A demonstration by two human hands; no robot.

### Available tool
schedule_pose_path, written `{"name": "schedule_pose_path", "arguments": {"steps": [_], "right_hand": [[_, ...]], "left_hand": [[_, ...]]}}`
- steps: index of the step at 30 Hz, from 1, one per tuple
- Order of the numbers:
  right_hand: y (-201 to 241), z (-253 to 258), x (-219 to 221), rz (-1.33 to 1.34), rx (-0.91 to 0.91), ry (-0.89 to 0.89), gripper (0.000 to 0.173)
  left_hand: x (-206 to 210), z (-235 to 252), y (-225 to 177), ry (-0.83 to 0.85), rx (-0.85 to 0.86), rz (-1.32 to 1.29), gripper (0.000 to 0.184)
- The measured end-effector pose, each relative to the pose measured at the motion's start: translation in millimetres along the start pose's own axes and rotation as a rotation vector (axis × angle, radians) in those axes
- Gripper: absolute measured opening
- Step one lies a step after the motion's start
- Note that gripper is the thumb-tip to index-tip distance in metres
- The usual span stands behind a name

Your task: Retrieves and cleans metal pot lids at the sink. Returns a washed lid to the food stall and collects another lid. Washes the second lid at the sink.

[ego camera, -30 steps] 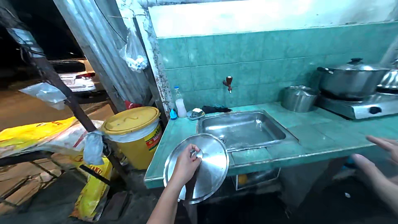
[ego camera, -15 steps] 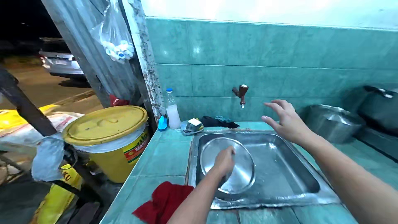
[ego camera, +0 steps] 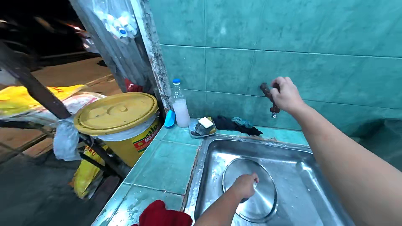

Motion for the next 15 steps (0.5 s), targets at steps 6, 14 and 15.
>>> {"name": "schedule_pose_path", "arguments": {"steps": [6,14,15], "right_hand": [[-21,8,-6,0.205,-0.117,0.015,0.024],[-35,12,-10,0.294,-0.212,0.071,0.026],[-37,12,-9,0.301,-0.218,0.069,0.026]], "left_hand": [[-101,-20,-3,-0.504,-0.030,-0.073,0.052],[-230,-35,88,-0.759,-0.402,0.138,0.068],[-234,-34,95,-0.733,-0.402,0.144,0.065]]}}
Point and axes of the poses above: each hand's wrist, its own z-axis towards the middle knuckle, its own x-axis out of the palm, y = z × x, the point moved 1 cm from there along z, towards the middle knuckle, and after that the axes turned 3 degrees about y, right-handed, at the moved point
